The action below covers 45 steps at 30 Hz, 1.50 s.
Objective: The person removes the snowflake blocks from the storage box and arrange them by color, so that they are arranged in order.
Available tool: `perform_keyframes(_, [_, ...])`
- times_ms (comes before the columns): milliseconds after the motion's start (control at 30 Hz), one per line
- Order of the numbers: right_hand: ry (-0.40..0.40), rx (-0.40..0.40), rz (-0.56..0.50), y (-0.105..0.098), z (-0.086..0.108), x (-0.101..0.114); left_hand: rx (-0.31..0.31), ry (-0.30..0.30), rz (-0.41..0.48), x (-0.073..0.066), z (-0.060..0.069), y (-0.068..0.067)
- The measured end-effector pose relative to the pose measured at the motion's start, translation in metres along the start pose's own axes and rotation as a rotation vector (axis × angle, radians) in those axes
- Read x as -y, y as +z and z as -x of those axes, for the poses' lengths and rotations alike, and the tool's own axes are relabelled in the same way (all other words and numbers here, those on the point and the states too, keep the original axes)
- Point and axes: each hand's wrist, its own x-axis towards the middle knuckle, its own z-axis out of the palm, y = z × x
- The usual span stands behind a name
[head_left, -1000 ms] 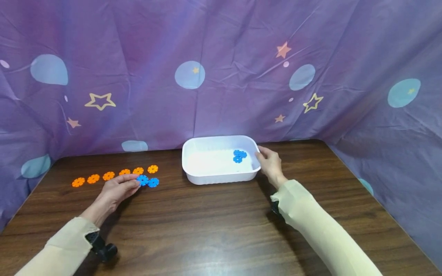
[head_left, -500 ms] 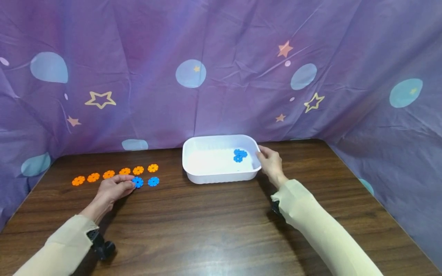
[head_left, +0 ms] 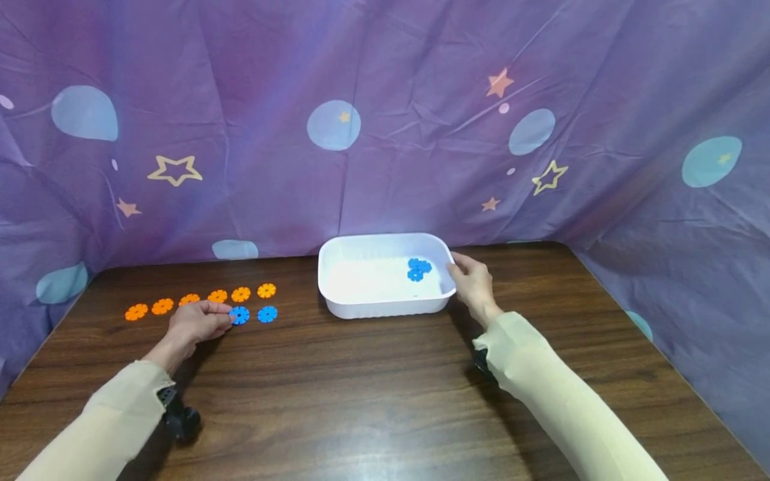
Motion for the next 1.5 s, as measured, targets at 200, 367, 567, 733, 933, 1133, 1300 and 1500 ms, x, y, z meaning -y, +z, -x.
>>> perform_keyframes(200, [-0.001,-0.002,0.007,0.000,0.001,0.001,0.058,0.012,-0.054,-0.003,0.000,-0.005])
perform_keyframes(367, [0.001,-0.002,-0.002,0.000,0.001,0.001,0.081,0.013,-0.091,-0.007,-0.001,-0.007])
perform_keyframes(567, [0.000,-0.005,-0.020,0.000,0.001,0.002,0.090,0.013,-0.134,-0.011,-0.002,-0.009])
perform_keyframes(733, [-0.002,-0.003,-0.015,-0.001,0.002,0.003,0.101,0.004,-0.134,-0.013,-0.001,-0.008])
perform_keyframes(933, [-0.005,-0.002,-0.007,-0.001,0.002,0.003,0.098,-0.008,-0.141,-0.012,-0.002,-0.008])
perform_keyframes(1133, [0.004,0.000,-0.005,0.000,0.003,0.001,0.105,-0.026,-0.130,-0.011,-0.002,-0.010])
perform_keyframes(1300, [0.010,0.006,-0.001,0.001,0.003,0.001,0.098,-0.003,-0.086,-0.008,0.000,-0.012])
perform_keyframes(1500, [0.008,0.002,-0.005,0.000,0.002,0.001,0.038,0.136,-0.009,-0.018,0.003,-0.003])
